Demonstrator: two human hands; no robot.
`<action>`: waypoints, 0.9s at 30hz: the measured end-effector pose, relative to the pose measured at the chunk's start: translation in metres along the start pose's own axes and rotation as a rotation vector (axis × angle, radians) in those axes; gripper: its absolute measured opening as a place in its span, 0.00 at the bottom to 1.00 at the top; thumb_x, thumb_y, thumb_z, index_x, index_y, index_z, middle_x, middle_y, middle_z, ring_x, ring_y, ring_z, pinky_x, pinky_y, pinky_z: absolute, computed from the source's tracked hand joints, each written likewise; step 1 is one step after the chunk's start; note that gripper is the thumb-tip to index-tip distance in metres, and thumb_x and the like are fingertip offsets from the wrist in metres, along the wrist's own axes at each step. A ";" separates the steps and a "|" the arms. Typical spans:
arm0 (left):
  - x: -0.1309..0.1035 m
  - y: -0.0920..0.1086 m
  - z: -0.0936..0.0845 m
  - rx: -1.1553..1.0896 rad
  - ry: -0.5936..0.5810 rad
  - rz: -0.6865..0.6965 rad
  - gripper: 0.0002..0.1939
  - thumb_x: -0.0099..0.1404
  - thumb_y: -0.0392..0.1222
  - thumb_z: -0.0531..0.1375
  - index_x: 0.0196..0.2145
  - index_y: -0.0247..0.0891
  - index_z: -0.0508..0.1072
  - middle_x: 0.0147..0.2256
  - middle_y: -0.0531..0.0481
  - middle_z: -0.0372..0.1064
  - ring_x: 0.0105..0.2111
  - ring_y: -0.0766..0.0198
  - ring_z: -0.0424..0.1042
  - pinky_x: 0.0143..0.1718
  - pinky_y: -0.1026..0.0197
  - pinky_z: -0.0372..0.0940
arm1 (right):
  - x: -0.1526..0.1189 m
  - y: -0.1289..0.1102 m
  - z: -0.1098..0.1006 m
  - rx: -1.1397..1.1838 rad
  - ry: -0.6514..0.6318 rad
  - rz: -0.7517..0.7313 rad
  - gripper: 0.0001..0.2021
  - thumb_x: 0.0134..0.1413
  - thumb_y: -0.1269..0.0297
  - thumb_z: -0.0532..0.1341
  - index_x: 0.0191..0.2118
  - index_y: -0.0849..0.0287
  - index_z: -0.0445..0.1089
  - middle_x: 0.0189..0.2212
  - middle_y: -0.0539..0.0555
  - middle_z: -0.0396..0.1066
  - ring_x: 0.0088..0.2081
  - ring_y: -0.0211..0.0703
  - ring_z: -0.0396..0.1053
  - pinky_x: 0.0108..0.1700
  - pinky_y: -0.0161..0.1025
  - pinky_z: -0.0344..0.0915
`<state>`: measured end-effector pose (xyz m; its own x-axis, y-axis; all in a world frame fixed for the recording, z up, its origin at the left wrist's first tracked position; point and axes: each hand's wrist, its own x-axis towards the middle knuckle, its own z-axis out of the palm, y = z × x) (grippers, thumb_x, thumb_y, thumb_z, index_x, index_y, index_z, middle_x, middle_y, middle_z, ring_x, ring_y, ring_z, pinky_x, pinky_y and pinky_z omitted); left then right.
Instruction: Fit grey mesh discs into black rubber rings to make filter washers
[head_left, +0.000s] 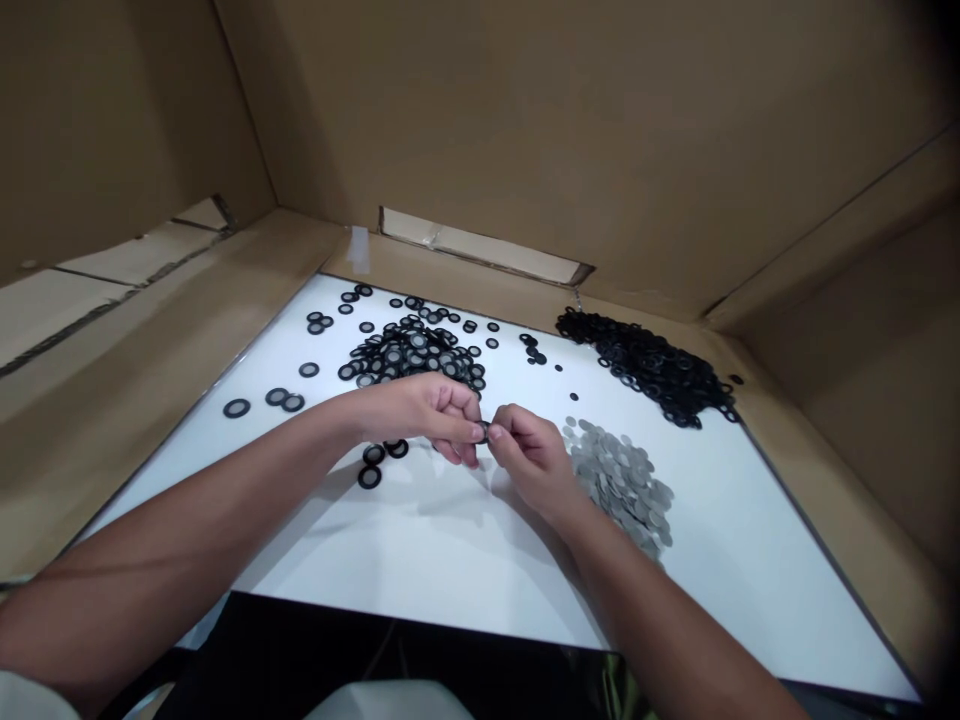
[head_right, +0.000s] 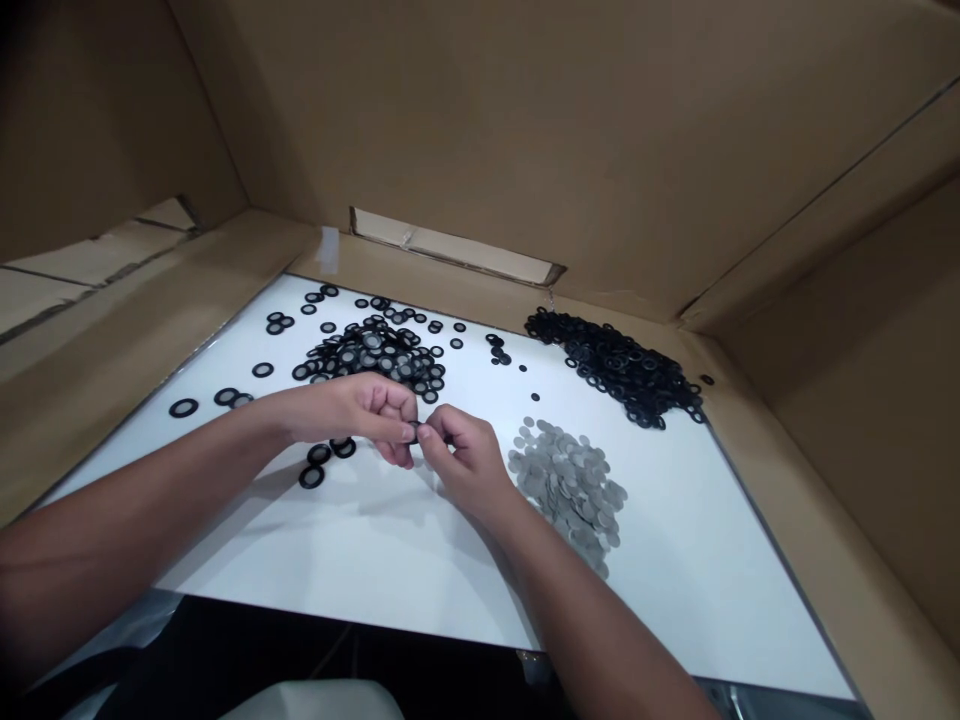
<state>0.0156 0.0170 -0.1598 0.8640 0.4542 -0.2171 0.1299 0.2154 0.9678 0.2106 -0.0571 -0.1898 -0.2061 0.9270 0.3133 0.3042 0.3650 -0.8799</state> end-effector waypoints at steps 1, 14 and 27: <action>0.001 -0.001 0.000 -0.003 0.009 -0.001 0.09 0.62 0.44 0.66 0.32 0.36 0.73 0.31 0.48 0.78 0.36 0.61 0.80 0.40 0.60 0.73 | 0.001 -0.001 -0.002 -0.047 -0.026 -0.013 0.15 0.64 0.59 0.55 0.26 0.56 0.58 0.22 0.47 0.58 0.24 0.36 0.54 0.28 0.36 0.54; 0.009 -0.009 0.003 0.099 0.127 0.031 0.10 0.64 0.46 0.64 0.35 0.36 0.74 0.29 0.54 0.69 0.25 0.69 0.71 0.31 0.64 0.70 | 0.006 0.004 -0.008 -0.198 -0.038 0.044 0.19 0.66 0.57 0.52 0.24 0.57 0.58 0.20 0.46 0.59 0.23 0.34 0.55 0.27 0.34 0.53; 0.004 -0.004 0.002 -0.017 0.034 0.000 0.12 0.67 0.47 0.62 0.34 0.35 0.72 0.32 0.47 0.79 0.36 0.61 0.80 0.39 0.61 0.73 | 0.001 0.009 0.009 0.259 0.057 0.134 0.19 0.66 0.54 0.54 0.24 0.56 0.55 0.18 0.44 0.55 0.20 0.33 0.52 0.24 0.34 0.52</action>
<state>0.0196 0.0162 -0.1640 0.8471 0.4831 -0.2216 0.1213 0.2301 0.9656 0.2051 -0.0541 -0.2005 -0.1253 0.9716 0.2008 0.0760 0.2112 -0.9745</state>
